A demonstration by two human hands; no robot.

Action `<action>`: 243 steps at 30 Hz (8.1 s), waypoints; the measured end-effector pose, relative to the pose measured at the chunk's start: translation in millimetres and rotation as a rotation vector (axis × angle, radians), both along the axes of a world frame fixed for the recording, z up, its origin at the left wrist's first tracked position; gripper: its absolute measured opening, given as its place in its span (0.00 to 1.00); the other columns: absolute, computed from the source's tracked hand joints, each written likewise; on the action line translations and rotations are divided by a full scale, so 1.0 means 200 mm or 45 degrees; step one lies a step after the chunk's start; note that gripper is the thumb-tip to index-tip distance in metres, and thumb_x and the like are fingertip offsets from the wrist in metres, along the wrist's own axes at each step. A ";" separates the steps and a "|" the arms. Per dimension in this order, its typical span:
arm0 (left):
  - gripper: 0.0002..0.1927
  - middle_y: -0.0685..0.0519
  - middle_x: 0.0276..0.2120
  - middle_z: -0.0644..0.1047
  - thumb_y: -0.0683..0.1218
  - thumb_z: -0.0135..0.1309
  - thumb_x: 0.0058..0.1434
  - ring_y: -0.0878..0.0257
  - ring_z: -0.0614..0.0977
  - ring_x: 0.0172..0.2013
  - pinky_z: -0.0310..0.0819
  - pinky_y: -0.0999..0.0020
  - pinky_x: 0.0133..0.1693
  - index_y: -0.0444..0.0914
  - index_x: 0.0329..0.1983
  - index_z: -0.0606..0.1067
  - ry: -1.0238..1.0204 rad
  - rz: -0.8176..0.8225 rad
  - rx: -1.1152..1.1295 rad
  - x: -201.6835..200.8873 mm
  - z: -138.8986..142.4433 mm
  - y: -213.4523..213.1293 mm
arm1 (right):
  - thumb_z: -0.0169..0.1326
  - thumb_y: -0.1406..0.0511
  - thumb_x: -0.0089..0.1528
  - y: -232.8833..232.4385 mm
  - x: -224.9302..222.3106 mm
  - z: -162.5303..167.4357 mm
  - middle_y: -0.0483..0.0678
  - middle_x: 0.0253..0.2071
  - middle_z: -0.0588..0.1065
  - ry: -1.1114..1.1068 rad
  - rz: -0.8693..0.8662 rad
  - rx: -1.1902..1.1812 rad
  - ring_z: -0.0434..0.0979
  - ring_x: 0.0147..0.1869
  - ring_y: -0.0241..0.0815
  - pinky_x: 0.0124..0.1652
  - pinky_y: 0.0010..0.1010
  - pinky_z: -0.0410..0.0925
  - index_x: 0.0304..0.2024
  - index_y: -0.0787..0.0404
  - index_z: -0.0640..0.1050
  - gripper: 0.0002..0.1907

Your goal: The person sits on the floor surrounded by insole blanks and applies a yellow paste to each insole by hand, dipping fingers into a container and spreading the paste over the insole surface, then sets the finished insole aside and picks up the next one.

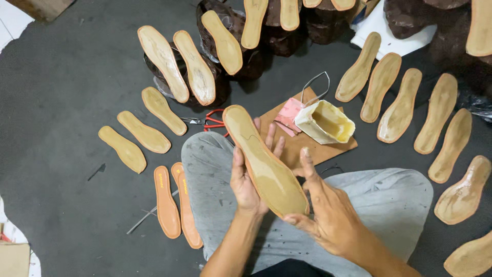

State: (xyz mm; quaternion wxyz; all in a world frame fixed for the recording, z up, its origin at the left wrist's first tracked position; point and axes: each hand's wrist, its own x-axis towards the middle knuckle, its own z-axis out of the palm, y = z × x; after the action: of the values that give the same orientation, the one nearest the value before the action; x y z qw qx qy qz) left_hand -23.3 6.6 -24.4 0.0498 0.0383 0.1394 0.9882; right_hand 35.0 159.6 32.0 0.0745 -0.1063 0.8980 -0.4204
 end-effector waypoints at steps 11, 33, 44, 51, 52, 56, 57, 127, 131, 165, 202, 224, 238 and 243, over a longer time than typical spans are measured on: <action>0.41 0.50 0.77 0.56 0.42 0.42 0.70 0.47 0.72 0.65 0.79 0.60 0.57 0.46 0.84 0.43 -0.107 -0.542 0.066 0.16 0.10 -0.08 | 0.55 0.80 0.52 0.14 -0.27 -0.03 0.55 0.70 0.62 0.893 -0.158 0.472 0.61 0.71 0.64 0.67 0.51 0.64 0.66 0.41 0.74 0.43; 0.43 0.52 0.79 0.50 0.69 0.24 0.72 0.54 0.57 0.75 0.48 0.58 0.75 0.41 0.82 0.44 -0.008 -0.409 -0.156 0.11 0.23 -0.06 | 0.52 0.78 0.57 -0.02 -0.15 -0.18 0.51 0.70 0.57 1.029 0.076 0.567 0.49 0.77 0.60 0.74 0.61 0.51 0.64 0.26 0.75 0.42; 0.43 0.49 0.78 0.53 0.70 0.24 0.73 0.57 0.59 0.74 0.50 0.61 0.74 0.41 0.82 0.48 -0.146 -0.379 0.015 0.09 0.12 -0.05 | 0.58 0.67 0.63 -0.03 -0.08 -0.20 0.48 0.75 0.53 1.091 0.131 0.704 0.41 0.81 0.56 0.72 0.62 0.36 0.66 0.23 0.74 0.34; 0.34 0.46 0.78 0.57 0.52 0.33 0.75 0.45 0.64 0.71 0.57 0.57 0.74 0.41 0.84 0.49 -0.117 -0.537 0.525 0.06 0.00 -0.12 | 0.50 0.69 0.66 -0.02 -0.04 -0.27 0.50 0.77 0.52 1.066 0.020 0.681 0.37 0.81 0.63 0.73 0.64 0.31 0.68 0.23 0.74 0.35; 0.36 0.45 0.77 0.57 0.48 0.34 0.73 0.45 0.65 0.71 0.58 0.56 0.74 0.41 0.84 0.50 -0.117 -0.520 0.503 0.06 -0.03 -0.13 | 0.51 0.67 0.74 -0.02 -0.03 -0.28 0.49 0.78 0.52 1.215 -0.048 0.906 0.37 0.82 0.62 0.75 0.63 0.30 0.72 0.22 0.75 0.31; 0.38 0.41 0.74 0.58 0.42 0.37 0.65 0.42 0.67 0.68 0.60 0.53 0.70 0.39 0.81 0.50 -0.232 -0.477 0.457 0.04 -0.09 -0.15 | 0.48 0.72 0.65 0.00 0.02 -0.29 0.42 0.75 0.59 1.319 0.139 0.800 0.43 0.80 0.58 0.74 0.62 0.34 0.66 0.23 0.77 0.36; 0.38 0.41 0.75 0.58 0.42 0.37 0.66 0.42 0.67 0.68 0.60 0.53 0.70 0.38 0.82 0.50 -0.218 -0.472 0.457 0.04 -0.10 -0.14 | 0.49 0.71 0.67 0.00 0.02 -0.29 0.44 0.75 0.59 1.281 0.085 0.779 0.43 0.80 0.59 0.73 0.62 0.34 0.66 0.25 0.77 0.34; 0.25 0.40 0.55 0.75 0.38 0.50 0.63 0.47 0.78 0.56 0.72 0.58 0.58 0.35 0.64 0.72 -0.757 0.952 -2.297 0.00 -0.99 -1.29 | 0.41 0.31 0.67 0.73 -0.45 -1.16 0.70 0.69 0.62 -1.266 -0.985 -0.926 0.60 0.70 0.73 0.53 0.62 0.62 0.62 0.38 0.71 0.33; 0.28 0.35 0.56 0.70 0.40 0.61 0.54 0.37 0.73 0.54 0.66 0.46 0.52 0.35 0.60 0.71 -1.123 0.792 -2.941 0.26 -1.01 -1.31 | 0.38 0.32 0.63 0.75 -0.45 -1.19 0.67 0.65 0.67 -1.309 -0.774 -0.916 0.66 0.66 0.69 0.48 0.68 0.65 0.65 0.39 0.67 0.36; 0.34 0.36 0.75 0.57 0.53 0.38 0.75 0.36 0.68 0.67 0.61 0.38 0.66 0.34 0.79 0.51 -0.108 -0.402 0.576 0.15 0.01 -0.35 | 0.45 0.47 0.66 0.66 -0.49 -0.49 0.56 0.66 0.70 0.248 -0.077 1.004 0.61 0.73 0.61 0.67 0.53 0.52 0.35 0.55 0.88 0.27; 0.33 0.41 0.74 0.61 0.58 0.32 0.78 0.48 0.67 0.70 0.59 0.54 0.71 0.38 0.81 0.55 -0.169 -0.646 0.483 0.03 -0.01 0.12 | 0.28 0.34 0.68 0.12 -0.06 -0.26 0.52 0.74 0.58 0.911 0.284 0.226 0.43 0.80 0.60 0.73 0.60 0.32 0.59 0.32 0.79 0.34; 0.41 0.40 0.78 0.54 0.68 0.34 0.76 0.46 0.61 0.73 0.53 0.48 0.75 0.40 0.83 0.49 -0.140 -0.827 0.567 -0.06 0.02 -0.06 | 0.68 0.61 0.50 0.28 -0.19 -0.05 0.58 0.52 0.76 0.446 -0.006 0.245 0.73 0.56 0.61 0.54 0.45 0.67 0.76 0.63 0.40 0.64; 0.31 0.45 0.75 0.57 0.53 0.33 0.77 0.44 0.60 0.73 0.50 0.49 0.75 0.40 0.80 0.48 -0.095 -0.452 0.155 0.03 -0.02 -0.02 | 0.55 0.75 0.59 0.13 -0.20 -0.05 0.57 0.67 0.65 0.811 -0.284 0.390 0.64 0.67 0.63 0.63 0.48 0.65 0.70 0.50 0.70 0.36; 0.37 0.54 0.78 0.53 0.49 0.39 0.73 0.53 0.62 0.72 0.55 0.46 0.72 0.46 0.82 0.43 0.008 -0.455 0.011 0.10 0.08 0.01 | 0.53 0.77 0.54 0.13 -0.26 -0.05 0.57 0.72 0.59 0.874 -0.268 0.431 0.58 0.73 0.64 0.70 0.51 0.61 0.71 0.44 0.69 0.43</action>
State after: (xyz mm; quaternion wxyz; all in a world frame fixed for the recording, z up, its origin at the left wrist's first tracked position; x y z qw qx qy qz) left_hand -3.1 9.1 -9.3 0.2241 0.0657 0.1263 0.9641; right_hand -17.2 186.5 21.2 -0.2570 -0.1341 0.9333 -0.2119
